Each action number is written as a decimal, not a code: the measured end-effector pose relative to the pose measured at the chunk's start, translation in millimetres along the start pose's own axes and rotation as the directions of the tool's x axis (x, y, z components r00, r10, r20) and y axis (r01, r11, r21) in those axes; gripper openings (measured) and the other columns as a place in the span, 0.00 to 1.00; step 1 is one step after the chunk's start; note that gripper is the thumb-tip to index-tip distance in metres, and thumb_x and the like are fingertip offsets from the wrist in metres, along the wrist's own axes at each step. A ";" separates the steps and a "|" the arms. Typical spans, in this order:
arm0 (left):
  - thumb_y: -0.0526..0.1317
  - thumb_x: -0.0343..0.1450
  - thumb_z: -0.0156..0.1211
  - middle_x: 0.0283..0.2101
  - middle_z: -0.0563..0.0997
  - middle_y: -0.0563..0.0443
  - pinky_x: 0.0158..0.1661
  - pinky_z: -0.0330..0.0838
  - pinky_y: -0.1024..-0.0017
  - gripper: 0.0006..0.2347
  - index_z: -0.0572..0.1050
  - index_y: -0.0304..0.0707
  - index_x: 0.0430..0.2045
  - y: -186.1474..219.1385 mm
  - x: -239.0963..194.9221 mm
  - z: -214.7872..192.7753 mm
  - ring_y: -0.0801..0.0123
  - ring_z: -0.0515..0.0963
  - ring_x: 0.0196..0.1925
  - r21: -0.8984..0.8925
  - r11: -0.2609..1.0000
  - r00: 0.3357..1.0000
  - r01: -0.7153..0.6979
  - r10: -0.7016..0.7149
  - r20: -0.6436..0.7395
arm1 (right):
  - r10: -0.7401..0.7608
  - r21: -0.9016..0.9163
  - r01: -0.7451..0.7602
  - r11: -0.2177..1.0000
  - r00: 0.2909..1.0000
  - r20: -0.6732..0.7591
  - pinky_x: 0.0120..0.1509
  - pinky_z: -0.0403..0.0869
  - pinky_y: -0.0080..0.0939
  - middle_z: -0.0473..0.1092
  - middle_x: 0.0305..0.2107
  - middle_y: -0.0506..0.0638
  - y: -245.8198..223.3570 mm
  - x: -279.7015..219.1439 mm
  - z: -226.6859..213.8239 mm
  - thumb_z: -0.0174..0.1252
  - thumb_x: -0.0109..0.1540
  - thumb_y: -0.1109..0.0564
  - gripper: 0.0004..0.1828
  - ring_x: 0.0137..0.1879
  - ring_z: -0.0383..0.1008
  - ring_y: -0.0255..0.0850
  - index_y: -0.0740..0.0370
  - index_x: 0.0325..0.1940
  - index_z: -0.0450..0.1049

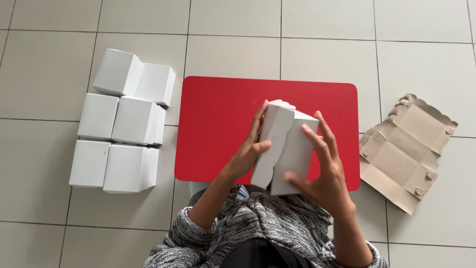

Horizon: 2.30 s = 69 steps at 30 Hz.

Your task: The person assembles flat cardboard pieces into white rectangular boxes by folding and interlocking tabs. They place each completed box into a growing stack on the floor and repeat the process with additional flat pieces.

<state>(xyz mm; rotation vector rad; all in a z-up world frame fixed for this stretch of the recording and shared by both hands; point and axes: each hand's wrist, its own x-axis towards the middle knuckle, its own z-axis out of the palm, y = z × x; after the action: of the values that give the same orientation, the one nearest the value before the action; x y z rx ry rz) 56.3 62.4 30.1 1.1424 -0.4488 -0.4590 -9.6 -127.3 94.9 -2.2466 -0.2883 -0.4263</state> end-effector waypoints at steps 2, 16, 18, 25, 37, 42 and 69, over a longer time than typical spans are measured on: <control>0.61 0.70 0.52 0.77 0.36 0.35 0.68 0.41 0.42 0.42 0.34 0.57 0.76 2.6 0.8 1.6 0.39 0.42 0.76 -0.020 0.998 0.996 0.057 -0.059 -0.071 | -0.110 0.110 0.094 0.989 0.982 0.155 0.68 0.66 0.61 0.43 0.77 0.67 1.4 -0.6 -5.4 0.73 0.37 0.25 0.65 0.67 0.63 0.65 0.55 0.72 0.64; 0.45 0.67 0.57 0.51 0.72 0.36 0.32 0.74 0.62 0.36 0.50 0.47 0.73 -36.3 -14.4 -34.4 0.59 0.76 0.42 -0.261 0.938 0.964 0.229 -0.255 -0.070 | -0.172 -0.014 0.175 0.984 0.979 0.113 0.63 0.74 0.60 0.57 0.70 0.72 45.0 -13.2 -2.7 0.74 0.53 0.55 0.32 0.63 0.70 0.66 0.53 0.61 0.74; 0.46 0.69 0.59 0.38 0.77 0.27 0.18 0.76 0.59 0.36 0.53 0.41 0.73 -68.1 -20.9 -45.1 0.60 0.79 0.26 -0.303 0.931 0.966 0.203 -0.241 -0.094 | -0.134 0.045 0.132 0.990 0.990 0.042 0.61 0.72 0.61 0.62 0.66 0.75 52.3 -15.6 -3.1 0.75 0.51 0.56 0.31 0.58 0.73 0.69 0.54 0.59 0.77; 0.50 0.75 0.54 0.34 0.81 0.32 0.20 0.78 0.62 0.24 0.71 0.25 0.56 -51.2 -8.5 -37.5 0.63 0.82 0.27 -0.366 0.918 0.979 0.155 -0.193 -0.068 | -0.209 0.063 0.210 0.976 0.978 -0.014 0.60 0.74 0.60 0.61 0.67 0.74 40.2 -10.8 -1.5 0.76 0.50 0.58 0.31 0.59 0.73 0.68 0.55 0.57 0.77; 0.51 0.77 0.51 0.67 0.63 0.24 0.59 0.69 0.42 0.37 0.33 0.50 0.76 22.5 -5.5 -15.8 0.45 0.71 0.62 0.015 0.999 0.999 0.044 -0.044 0.003 | -0.342 -0.015 0.342 0.940 0.939 -0.030 0.57 0.75 0.58 0.63 0.66 0.74 24.9 -6.8 10.4 0.77 0.50 0.53 0.28 0.56 0.74 0.67 0.54 0.53 0.80; 0.54 0.76 0.52 0.63 0.66 0.22 0.56 0.71 0.44 0.38 0.33 0.52 0.76 32.3 -5.5 -13.6 0.44 0.72 0.59 0.036 0.994 0.995 0.101 -0.101 -0.013 | -0.323 -0.023 0.323 0.946 0.945 -0.045 0.56 0.75 0.58 0.63 0.66 0.75 21.1 -6.3 14.5 0.76 0.52 0.55 0.26 0.57 0.74 0.67 0.55 0.54 0.79; 0.51 0.70 0.61 0.72 0.50 0.26 0.57 0.69 0.36 0.44 0.34 0.49 0.75 37.2 -6.3 2.1 0.25 0.63 0.66 0.122 0.981 0.982 0.148 -0.131 -0.135 | -0.288 0.004 0.288 0.958 0.958 0.004 0.56 0.76 0.59 0.62 0.66 0.76 8.6 -10.3 19.4 0.73 0.53 0.58 0.28 0.59 0.74 0.68 0.57 0.58 0.77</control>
<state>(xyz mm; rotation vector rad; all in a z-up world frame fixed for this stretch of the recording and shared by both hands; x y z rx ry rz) 54.3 77.2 64.9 1.3284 -0.2926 -0.4816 -12.0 -118.6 73.1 -2.2083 -0.6231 -0.5726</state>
